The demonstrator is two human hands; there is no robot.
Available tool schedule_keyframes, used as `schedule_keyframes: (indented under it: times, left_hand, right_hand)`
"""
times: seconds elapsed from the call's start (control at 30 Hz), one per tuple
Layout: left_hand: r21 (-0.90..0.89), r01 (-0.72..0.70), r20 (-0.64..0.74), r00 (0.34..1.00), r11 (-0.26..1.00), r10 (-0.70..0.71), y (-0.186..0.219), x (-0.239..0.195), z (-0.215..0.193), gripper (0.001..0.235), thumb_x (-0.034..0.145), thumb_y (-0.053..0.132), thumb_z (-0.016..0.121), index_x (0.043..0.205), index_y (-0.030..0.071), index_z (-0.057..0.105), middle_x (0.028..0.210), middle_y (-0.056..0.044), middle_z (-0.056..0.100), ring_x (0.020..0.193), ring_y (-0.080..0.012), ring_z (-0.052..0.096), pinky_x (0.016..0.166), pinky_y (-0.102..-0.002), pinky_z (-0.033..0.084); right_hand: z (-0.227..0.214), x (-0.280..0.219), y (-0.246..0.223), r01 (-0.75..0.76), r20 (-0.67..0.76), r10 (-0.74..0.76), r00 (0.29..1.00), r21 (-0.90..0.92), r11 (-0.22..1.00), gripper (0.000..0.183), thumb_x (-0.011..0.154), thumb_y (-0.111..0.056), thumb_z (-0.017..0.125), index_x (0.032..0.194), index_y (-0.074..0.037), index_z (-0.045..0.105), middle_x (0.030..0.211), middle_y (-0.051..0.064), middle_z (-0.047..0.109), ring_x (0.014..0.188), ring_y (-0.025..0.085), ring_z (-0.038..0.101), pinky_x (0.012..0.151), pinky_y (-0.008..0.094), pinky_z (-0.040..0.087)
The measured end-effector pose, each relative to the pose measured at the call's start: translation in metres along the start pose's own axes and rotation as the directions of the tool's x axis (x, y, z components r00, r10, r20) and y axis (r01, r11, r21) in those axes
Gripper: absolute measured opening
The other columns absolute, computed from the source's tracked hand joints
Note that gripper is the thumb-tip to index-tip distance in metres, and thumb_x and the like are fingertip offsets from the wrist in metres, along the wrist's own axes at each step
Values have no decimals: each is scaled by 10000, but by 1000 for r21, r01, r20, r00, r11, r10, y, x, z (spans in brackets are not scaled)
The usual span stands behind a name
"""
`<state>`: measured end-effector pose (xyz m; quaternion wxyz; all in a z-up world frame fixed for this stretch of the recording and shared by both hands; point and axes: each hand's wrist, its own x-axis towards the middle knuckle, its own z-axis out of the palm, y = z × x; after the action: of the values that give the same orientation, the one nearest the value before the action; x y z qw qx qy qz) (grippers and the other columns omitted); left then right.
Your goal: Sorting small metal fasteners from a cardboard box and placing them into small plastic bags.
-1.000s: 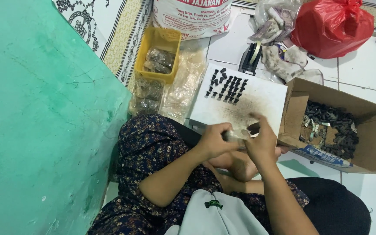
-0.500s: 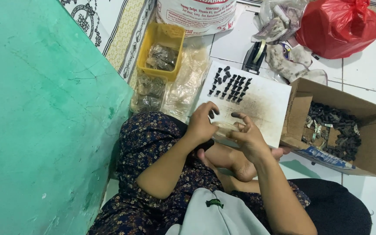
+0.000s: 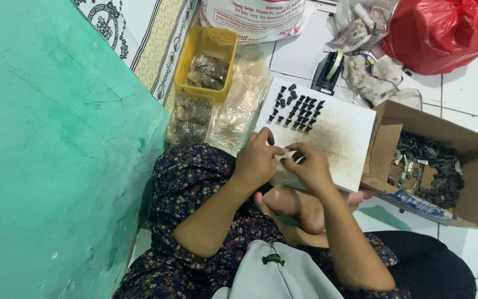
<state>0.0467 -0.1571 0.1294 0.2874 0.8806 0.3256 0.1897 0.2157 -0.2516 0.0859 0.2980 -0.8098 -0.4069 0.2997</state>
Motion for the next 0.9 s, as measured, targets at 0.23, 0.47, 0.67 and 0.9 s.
schedule_keyframes:
  times: [0.23,0.47,0.67,0.9]
  left_hand:
    - [-112,-144,-172,977,983,124,-16,8,54,330,695,29,590,939,137,784,941,-60,554,886,-317,654,801,-408,587]
    - [-123,-209,-204,962,970,181,-13,14,76,285,671,61,587,876,144,767,896,-57,570,821,-283,665,767,-369,585]
    - [-197,-156,-132,982,968,132,-12,16,72,285,700,52,575,894,124,771,901,-99,592,832,-332,689,762,-400,594]
    - [-232,-114,-111,990,966,91,-16,18,76,253,713,60,588,887,127,760,911,-101,605,836,-344,695,757,-420,596]
  right_hand:
    - [-49,1,-13,-2,-135,43,990,293,956,337,827,-108,814,1158,-72,761,896,206,733,784,280,668,672,386,546]
    - [-45,40,10,220,-358,-223,907,-49,974,496,766,4,858,1238,0,707,1076,245,643,928,397,702,743,473,598]
    - [-32,49,-5,147,-277,-213,937,-243,959,492,810,-37,843,1277,-29,690,1192,208,604,1046,384,674,836,449,604]
    - [-31,61,-1,100,-240,-203,949,-381,919,460,842,-115,825,1281,-78,694,1155,158,643,1035,349,678,830,435,585]
